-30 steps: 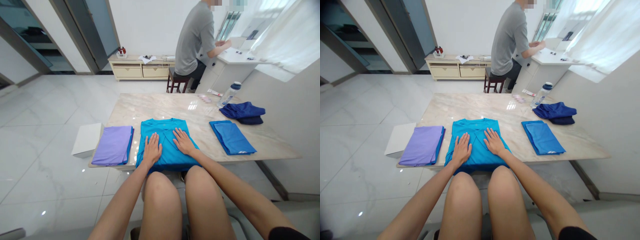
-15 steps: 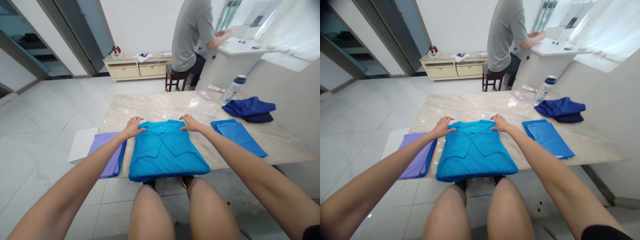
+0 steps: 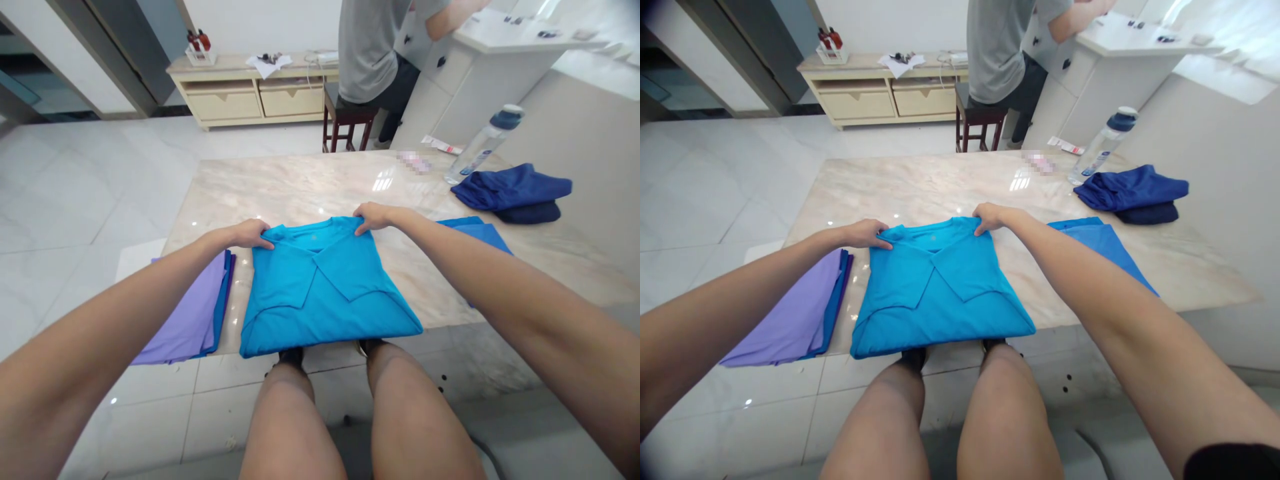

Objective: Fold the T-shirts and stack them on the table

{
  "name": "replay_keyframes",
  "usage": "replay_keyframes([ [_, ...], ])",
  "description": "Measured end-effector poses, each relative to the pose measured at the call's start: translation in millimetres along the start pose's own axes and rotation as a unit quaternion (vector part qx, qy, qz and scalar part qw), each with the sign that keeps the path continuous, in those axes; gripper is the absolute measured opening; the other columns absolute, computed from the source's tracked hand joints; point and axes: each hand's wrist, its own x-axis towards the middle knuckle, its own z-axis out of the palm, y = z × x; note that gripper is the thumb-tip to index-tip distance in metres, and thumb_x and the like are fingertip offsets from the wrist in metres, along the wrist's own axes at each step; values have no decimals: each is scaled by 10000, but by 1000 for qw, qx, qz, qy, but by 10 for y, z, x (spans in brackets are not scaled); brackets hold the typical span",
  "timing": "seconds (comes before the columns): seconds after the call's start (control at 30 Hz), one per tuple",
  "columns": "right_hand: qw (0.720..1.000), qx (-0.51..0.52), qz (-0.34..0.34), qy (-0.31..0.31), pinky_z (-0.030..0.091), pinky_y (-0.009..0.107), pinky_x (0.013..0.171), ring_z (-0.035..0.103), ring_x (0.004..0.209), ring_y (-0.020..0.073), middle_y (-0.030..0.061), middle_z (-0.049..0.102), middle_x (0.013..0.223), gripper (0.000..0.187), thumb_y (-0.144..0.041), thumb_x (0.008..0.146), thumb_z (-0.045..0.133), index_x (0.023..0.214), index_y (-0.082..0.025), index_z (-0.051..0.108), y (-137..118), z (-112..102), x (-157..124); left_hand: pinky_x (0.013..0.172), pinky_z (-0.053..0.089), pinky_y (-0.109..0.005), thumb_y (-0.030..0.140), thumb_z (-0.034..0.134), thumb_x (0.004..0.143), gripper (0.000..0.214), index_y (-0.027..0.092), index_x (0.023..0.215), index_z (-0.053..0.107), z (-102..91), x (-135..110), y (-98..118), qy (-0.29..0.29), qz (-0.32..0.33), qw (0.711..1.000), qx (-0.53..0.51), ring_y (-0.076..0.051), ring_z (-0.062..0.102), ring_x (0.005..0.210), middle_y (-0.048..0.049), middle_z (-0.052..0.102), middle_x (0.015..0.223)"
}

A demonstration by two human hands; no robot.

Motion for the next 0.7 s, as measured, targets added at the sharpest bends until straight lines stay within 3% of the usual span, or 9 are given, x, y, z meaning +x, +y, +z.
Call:
replay_keyframes([
  [0.13,993,-58,45,92,554,356,892,739,1084,321,125,809,1138,437,-461,858,899,1184,-177,829,-42,-232,-59,857,512,-361,547,752,785,370,218,955,766,-138,-102,78,73,17,997,4,-309,718,974,-74,788,995],
  [0.23,976,-64,101,182,555,409,928,707,1149,354,143,779,1213,433,-477,902,862,1219,-187,810,-30,-437,-119,844,503,-358,498,776,825,313,210,946,750,-363,-166,159,168,-17,985,22,-296,703,952,-63,762,948],
  [0.37,929,-43,113,349,505,502,1051,603,1276,392,192,708,1332,415,-474,1037,713,1304,-157,736,-60,-770,-284,924,483,-358,425,791,908,357,138,1117,758,-822,-274,393,355,-63,932,17,-244,643,1012,-78,768,1090],
  [0.47,890,-28,104,444,422,493,1125,511,1336,331,218,632,1416,416,-447,1152,555,1357,-96,647,-127,-1043,-465,992,451,-380,430,748,982,424,77,1215,726,-1183,-387,607,458,-54,887,17,-214,599,1074,-102,753,1200],
  [0.6,858,-17,77,507,380,460,1115,473,1304,281,208,624,1382,325,-374,1175,531,1294,-87,625,-174,-1209,-707,1051,416,-417,596,636,1017,496,148,1222,701,-1406,-581,803,495,-18,868,24,-206,572,1163,-67,711,1258],
  [0.7,849,-34,36,526,405,468,1059,498,1243,310,183,670,1282,201,-336,1121,610,1203,-158,653,-144,-1043,-887,1078,392,-422,591,606,1008,405,228,1169,685,-1250,-751,831,489,14,872,25,-212,554,1191,-34,697,1249],
])
